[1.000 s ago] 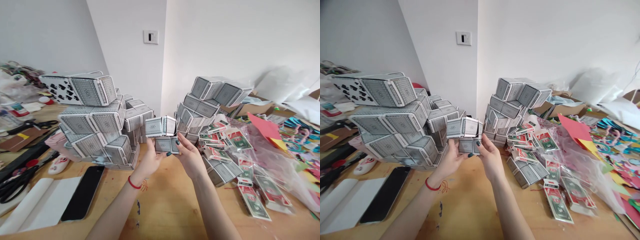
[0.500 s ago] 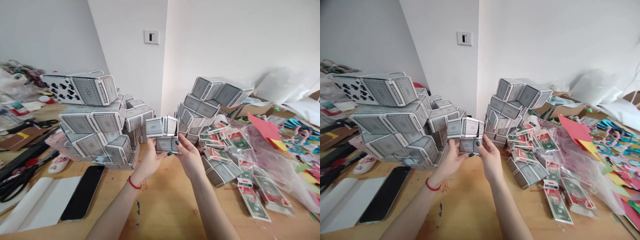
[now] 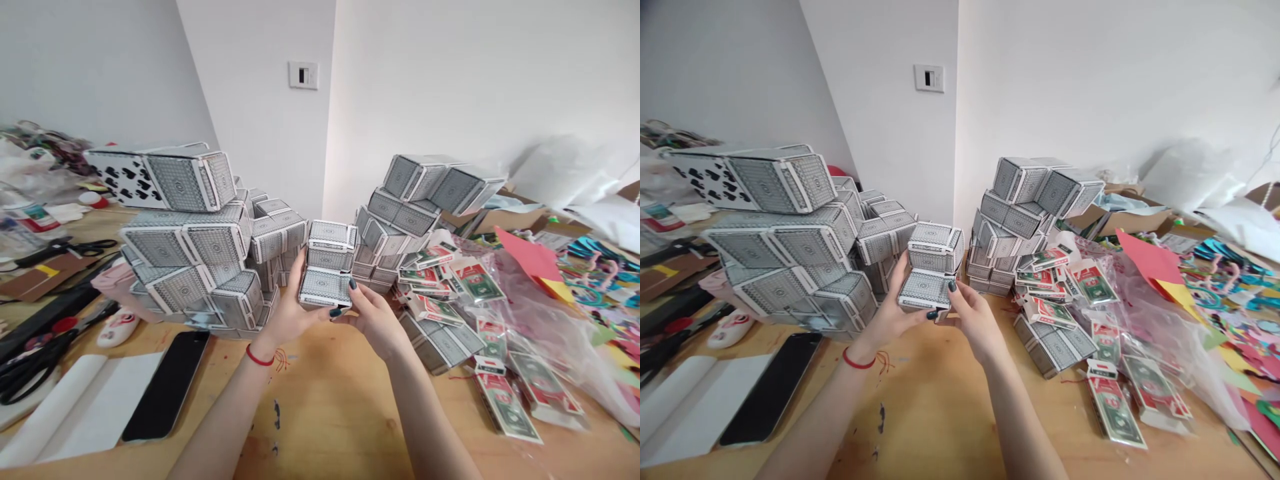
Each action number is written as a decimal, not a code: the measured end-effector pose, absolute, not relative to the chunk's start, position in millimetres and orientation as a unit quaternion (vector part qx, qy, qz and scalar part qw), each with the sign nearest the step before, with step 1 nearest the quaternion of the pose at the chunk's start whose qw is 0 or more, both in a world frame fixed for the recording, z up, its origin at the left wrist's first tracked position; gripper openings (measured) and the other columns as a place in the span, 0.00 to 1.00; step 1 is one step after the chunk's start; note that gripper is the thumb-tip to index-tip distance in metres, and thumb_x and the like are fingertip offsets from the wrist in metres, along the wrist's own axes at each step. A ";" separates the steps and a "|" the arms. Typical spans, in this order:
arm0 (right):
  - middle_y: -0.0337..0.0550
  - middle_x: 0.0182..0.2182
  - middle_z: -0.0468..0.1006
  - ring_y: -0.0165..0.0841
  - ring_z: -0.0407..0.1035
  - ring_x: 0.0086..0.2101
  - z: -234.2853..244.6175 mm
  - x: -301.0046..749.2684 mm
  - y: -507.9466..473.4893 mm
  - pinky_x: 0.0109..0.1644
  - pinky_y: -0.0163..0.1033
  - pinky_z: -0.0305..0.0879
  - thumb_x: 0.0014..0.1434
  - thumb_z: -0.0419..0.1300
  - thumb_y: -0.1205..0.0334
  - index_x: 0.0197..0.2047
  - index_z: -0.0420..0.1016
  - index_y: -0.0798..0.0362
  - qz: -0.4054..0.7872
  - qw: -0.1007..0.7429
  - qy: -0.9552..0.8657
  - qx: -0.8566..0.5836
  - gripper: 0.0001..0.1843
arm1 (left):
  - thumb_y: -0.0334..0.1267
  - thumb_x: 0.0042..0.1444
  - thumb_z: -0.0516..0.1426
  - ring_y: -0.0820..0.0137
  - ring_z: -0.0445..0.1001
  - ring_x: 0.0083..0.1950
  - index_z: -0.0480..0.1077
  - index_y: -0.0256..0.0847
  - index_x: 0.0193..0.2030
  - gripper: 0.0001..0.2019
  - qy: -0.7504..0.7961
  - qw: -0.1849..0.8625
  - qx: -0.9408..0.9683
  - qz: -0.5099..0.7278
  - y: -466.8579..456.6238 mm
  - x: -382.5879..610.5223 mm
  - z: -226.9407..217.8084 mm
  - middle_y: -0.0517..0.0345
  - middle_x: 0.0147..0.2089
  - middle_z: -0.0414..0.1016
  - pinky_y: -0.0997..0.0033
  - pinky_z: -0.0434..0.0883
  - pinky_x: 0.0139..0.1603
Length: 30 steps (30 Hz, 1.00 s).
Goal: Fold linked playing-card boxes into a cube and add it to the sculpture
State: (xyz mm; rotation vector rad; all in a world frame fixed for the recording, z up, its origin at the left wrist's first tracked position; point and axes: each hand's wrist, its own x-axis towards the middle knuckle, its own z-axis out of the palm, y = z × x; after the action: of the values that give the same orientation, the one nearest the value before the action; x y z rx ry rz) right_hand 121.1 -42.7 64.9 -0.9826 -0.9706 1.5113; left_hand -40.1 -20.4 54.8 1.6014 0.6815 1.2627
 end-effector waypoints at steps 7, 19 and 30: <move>0.49 0.54 0.70 0.40 0.72 0.44 65.6 124.5 -46.3 0.44 0.44 0.72 0.52 0.60 0.46 0.63 0.57 0.50 0.548 0.513 -0.489 -0.444 0.38 | 0.39 0.56 0.55 0.62 0.50 0.68 0.46 0.52 0.66 0.33 0.320 0.520 0.567 0.553 -16.3 -35.9 48.8 0.59 0.69 0.49 0.59 0.51 0.66; 0.42 0.65 0.50 0.38 0.76 0.35 63.2 114.4 -50.7 0.33 0.42 0.78 0.46 0.65 0.57 0.55 0.69 0.44 0.484 0.512 -0.520 -0.483 0.31 | 0.34 0.50 0.58 0.62 0.59 0.64 0.53 0.51 0.64 0.34 0.342 0.603 0.430 0.578 -21.5 -32.1 64.8 0.58 0.62 0.63 0.55 0.57 0.63; 0.45 0.61 0.61 0.36 0.77 0.32 64.6 107.8 -52.2 0.31 0.41 0.78 0.46 0.64 0.63 0.51 0.73 0.46 0.499 0.535 -0.503 -0.460 0.26 | 0.33 0.50 0.58 0.61 0.62 0.62 0.52 0.53 0.64 0.34 0.335 0.633 0.404 0.569 -18.7 -36.6 65.6 0.61 0.63 0.62 0.56 0.64 0.59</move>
State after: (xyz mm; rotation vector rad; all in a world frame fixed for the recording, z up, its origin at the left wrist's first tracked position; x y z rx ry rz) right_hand 107.8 -52.2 64.6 -1.0949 -1.1973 1.1891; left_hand -36.6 -18.7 65.6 0.9235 0.7671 1.3002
